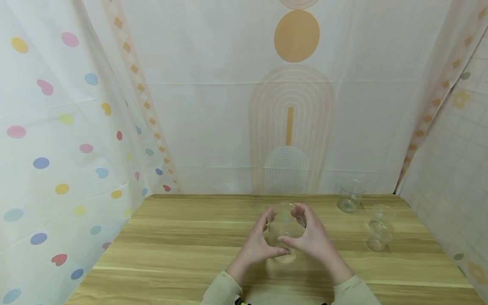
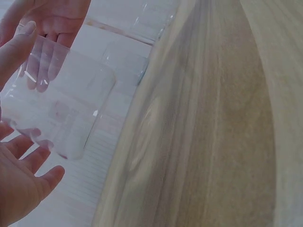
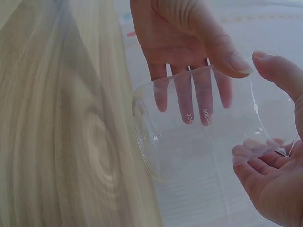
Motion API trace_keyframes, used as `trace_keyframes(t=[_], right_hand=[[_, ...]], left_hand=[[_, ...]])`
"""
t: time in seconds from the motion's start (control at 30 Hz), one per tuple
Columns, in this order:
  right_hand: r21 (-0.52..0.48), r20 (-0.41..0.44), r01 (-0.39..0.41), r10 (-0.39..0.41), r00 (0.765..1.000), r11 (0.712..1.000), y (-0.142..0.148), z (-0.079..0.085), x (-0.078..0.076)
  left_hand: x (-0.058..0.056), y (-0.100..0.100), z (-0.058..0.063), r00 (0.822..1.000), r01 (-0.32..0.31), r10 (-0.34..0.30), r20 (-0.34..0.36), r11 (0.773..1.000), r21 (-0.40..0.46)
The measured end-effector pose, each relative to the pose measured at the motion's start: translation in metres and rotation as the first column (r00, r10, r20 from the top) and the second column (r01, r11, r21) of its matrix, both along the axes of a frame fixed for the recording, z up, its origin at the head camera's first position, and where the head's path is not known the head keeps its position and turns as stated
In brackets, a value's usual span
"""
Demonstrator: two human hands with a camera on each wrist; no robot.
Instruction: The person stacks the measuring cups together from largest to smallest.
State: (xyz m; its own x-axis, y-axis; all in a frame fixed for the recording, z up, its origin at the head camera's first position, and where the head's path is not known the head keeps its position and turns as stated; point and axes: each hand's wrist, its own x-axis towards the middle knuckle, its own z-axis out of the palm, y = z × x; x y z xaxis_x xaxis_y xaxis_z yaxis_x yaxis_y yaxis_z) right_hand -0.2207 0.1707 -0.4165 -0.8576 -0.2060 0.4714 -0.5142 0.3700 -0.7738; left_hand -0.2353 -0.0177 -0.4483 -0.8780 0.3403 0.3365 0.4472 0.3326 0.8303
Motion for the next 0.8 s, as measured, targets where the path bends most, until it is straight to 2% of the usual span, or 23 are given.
trace_keyframes(t=[0.2, 0.4, 0.6, 0.8], right_hand=[[-0.031, -0.002, -0.037, 0.037, 0.999, 0.999, -0.006, -0.002, 0.002], [-0.059, 0.004, -0.075, 0.075, 0.997, 0.995, -0.011, -0.004, 0.003], [-0.059, -0.007, -0.076, 0.076, 0.997, 0.995, -0.014, -0.006, 0.002], [-0.040, 0.018, -0.076, 0.077, 0.997, 0.996, -0.019, -0.006, 0.001]], left_hand=[[0.002, -0.002, -0.001, 0.999, 0.036, -0.037, 0.011, 0.996, 0.086], [0.002, -0.003, -0.003, 0.999, 0.047, -0.048, 0.008, 0.989, 0.139], [0.003, -0.006, -0.003, 0.998, 0.055, -0.060, 0.019, 0.978, 0.203], [0.002, -0.012, -0.007, 0.997, 0.068, -0.074, 0.017, 0.965, 0.255]])
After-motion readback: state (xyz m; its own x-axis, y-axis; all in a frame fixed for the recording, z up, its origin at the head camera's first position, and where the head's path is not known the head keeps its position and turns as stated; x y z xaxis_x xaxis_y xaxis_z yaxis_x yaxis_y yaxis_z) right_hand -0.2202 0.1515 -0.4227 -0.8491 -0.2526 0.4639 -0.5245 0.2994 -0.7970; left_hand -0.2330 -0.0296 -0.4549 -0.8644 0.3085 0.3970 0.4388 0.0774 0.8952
